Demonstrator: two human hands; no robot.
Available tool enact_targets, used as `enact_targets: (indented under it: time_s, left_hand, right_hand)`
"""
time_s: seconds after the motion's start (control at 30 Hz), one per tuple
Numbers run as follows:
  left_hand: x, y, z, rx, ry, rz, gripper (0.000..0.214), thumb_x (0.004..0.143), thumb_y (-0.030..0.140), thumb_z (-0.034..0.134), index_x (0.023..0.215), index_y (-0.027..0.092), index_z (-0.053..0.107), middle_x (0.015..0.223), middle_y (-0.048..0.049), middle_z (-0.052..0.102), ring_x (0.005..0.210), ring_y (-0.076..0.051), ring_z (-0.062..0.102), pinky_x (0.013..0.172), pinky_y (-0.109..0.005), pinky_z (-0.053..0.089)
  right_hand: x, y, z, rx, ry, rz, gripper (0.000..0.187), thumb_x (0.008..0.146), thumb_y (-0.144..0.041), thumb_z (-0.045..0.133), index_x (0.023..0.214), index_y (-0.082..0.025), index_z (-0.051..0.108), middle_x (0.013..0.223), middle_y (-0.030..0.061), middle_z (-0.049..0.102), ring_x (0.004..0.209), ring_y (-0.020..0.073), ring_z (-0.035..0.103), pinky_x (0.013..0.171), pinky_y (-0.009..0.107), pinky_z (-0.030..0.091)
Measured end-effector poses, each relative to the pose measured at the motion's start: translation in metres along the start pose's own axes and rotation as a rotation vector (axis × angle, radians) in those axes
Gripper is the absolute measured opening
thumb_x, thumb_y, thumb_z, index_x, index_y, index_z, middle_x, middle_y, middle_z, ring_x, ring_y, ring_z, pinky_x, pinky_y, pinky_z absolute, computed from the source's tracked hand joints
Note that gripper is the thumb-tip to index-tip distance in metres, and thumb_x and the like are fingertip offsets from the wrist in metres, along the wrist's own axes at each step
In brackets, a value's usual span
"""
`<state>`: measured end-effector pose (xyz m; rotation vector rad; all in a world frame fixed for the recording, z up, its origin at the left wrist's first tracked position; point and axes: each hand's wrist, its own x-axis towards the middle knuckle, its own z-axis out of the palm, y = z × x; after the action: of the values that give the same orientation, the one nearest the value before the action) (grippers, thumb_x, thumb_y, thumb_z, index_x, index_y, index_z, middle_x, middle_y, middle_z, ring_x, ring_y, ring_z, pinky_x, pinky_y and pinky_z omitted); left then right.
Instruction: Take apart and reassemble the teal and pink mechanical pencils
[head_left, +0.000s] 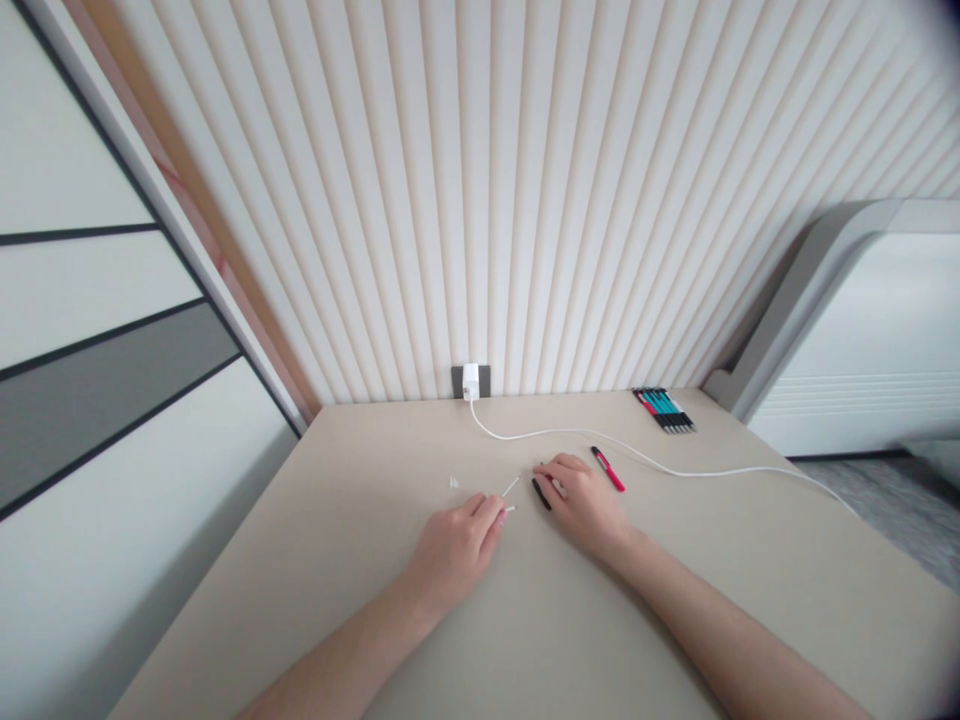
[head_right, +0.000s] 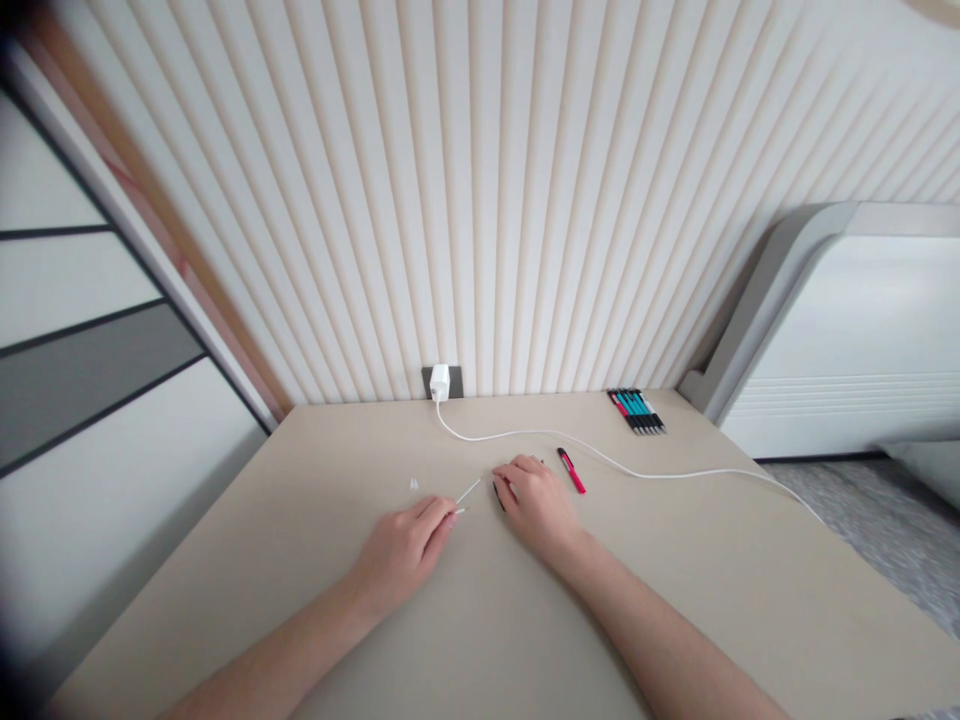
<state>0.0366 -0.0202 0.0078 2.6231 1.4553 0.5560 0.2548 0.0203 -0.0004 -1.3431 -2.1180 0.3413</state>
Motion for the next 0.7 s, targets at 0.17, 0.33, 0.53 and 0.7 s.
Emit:
enact_targets:
  time_s: [0.17, 0.33, 0.53, 0.7]
  left_hand:
    - [0.000, -0.002, 0.002, 0.008, 0.019, -0.017, 0.020, 0.100, 0.028, 0.037, 0.094, 0.023, 0.056, 0.084, -0.0013, 0.069, 0.071, -0.017, 0.067, 0.060, -0.026, 0.045]
    - [0.000, -0.001, 0.002, 0.012, 0.002, -0.008, 0.021, 0.101, 0.029, 0.038, 0.092, 0.023, 0.056, 0.083, -0.0014, 0.068, 0.072, -0.018, 0.067, 0.061, -0.027, 0.045]
    - [0.005, -0.021, -0.003, 0.065, 0.039, -0.173, 0.014, 0.097, 0.027, 0.046, 0.104, 0.023, 0.058, 0.099, -0.0034, 0.069, 0.085, -0.019, 0.067, 0.067, -0.027, 0.047]
    - [0.009, -0.045, -0.008, 0.208, 0.016, -0.429, 0.020, 0.097, 0.027, 0.043, 0.106, 0.021, 0.059, 0.103, -0.0068, 0.066, 0.087, -0.020, 0.066, 0.068, -0.028, 0.046]
  right_hand:
    - [-0.005, -0.016, -0.001, 0.256, -0.068, -0.232, 0.028, 0.098, -0.034, 0.047, 0.105, -0.022, 0.071, 0.097, 0.0089, 0.069, 0.092, 0.0206, 0.061, 0.085, 0.035, 0.047]
    - [-0.007, -0.020, 0.004, 0.253, -0.107, -0.292, 0.025, 0.097, -0.034, 0.049, 0.098, -0.023, 0.071, 0.092, 0.0068, 0.070, 0.088, 0.0202, 0.061, 0.083, 0.035, 0.045]
    - [-0.002, -0.009, 0.000, 0.154, 0.036, -0.165, 0.027, 0.097, -0.034, 0.048, 0.087, -0.020, 0.069, 0.084, 0.0076, 0.069, 0.081, 0.0203, 0.060, 0.079, 0.035, 0.044]
    - [0.000, -0.005, -0.007, -0.069, 0.112, -0.028, 0.028, 0.097, -0.029, 0.047, 0.081, -0.019, 0.068, 0.084, 0.0071, 0.069, 0.081, 0.0202, 0.060, 0.078, 0.033, 0.041]
